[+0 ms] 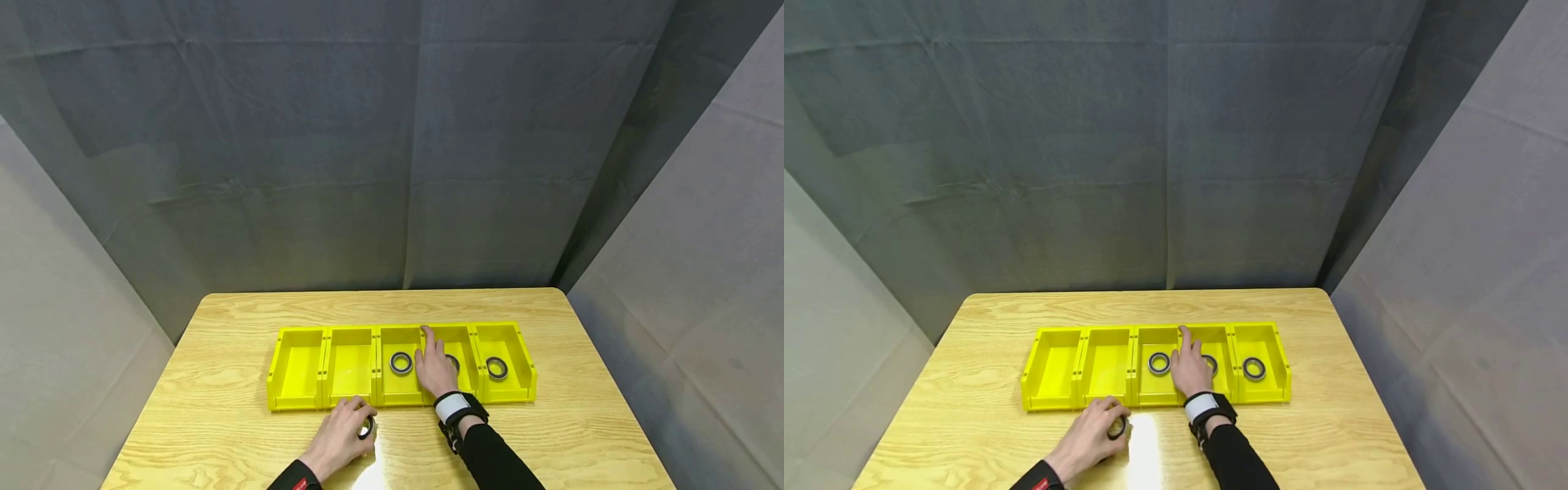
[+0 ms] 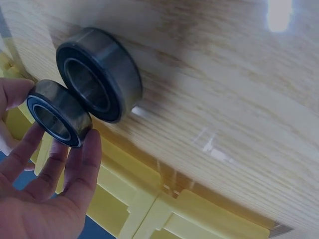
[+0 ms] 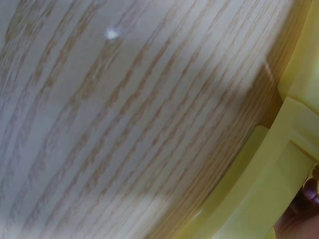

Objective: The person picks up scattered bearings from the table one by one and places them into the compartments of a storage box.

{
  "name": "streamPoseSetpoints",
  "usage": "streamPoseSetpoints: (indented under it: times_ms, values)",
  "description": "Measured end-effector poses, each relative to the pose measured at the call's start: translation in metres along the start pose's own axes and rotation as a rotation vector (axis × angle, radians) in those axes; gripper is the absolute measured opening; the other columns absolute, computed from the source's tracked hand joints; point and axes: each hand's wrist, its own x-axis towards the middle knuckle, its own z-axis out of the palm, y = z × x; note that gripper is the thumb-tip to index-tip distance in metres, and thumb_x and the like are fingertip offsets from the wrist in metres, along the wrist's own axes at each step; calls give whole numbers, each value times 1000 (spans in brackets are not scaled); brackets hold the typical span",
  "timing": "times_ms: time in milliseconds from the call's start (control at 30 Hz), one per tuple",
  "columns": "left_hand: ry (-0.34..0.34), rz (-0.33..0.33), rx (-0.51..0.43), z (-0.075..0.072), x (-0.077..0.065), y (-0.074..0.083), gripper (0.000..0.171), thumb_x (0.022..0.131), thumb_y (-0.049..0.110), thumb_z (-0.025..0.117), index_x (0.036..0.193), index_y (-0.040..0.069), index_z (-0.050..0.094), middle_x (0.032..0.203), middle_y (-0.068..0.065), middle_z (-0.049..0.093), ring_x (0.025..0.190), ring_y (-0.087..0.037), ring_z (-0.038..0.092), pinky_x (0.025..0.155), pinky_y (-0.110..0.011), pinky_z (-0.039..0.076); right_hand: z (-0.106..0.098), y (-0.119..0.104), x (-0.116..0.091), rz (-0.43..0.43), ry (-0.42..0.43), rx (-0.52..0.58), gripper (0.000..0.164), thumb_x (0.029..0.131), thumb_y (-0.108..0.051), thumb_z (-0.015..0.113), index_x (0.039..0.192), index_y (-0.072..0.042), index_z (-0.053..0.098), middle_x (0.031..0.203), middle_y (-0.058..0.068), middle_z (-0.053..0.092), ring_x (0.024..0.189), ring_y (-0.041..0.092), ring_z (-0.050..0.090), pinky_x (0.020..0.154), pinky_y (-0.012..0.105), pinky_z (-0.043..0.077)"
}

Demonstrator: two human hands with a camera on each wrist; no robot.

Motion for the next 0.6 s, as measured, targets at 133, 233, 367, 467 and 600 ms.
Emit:
streamPoseSetpoints:
  times_ms: [133,233,367,467,600]
  values:
    - [-5,-3,4,0,0,-2,30,78,21,79,107,12,74,104,-2,68,89,-19,59,61,-23,47,1,1,0,0,1,-2,53,103,-24,52,151,-23,31,108,23,56,47,22,42,44,32,32]
    - [-2,-7,10,-1,0,-4,31,78,21,80,107,12,74,105,-2,68,90,-20,60,62,-25,49,1,0,0,4,-2,-1,53,103,-24,52,152,-24,31,109,23,56,48,22,42,44,32,32]
    - [2,-12,15,-2,-1,-6,31,77,21,80,106,12,74,105,-2,69,90,-20,60,63,-26,49,1,0,-1,10,-7,0,53,104,-24,52,152,-24,30,111,23,56,47,22,41,44,32,31]
    - [17,-14,25,-3,-1,-8,31,77,20,81,106,12,74,104,-3,69,89,-20,59,62,-25,49,1,0,0,14,-7,0,53,104,-24,52,152,-24,30,112,23,56,48,22,42,44,32,32]
    - [35,-11,32,-4,-2,-10,33,75,20,82,106,13,75,103,-2,69,88,-19,59,60,-24,50,2,0,0,13,-5,-2,52,104,-24,51,152,-24,30,111,23,56,48,22,42,44,32,32]
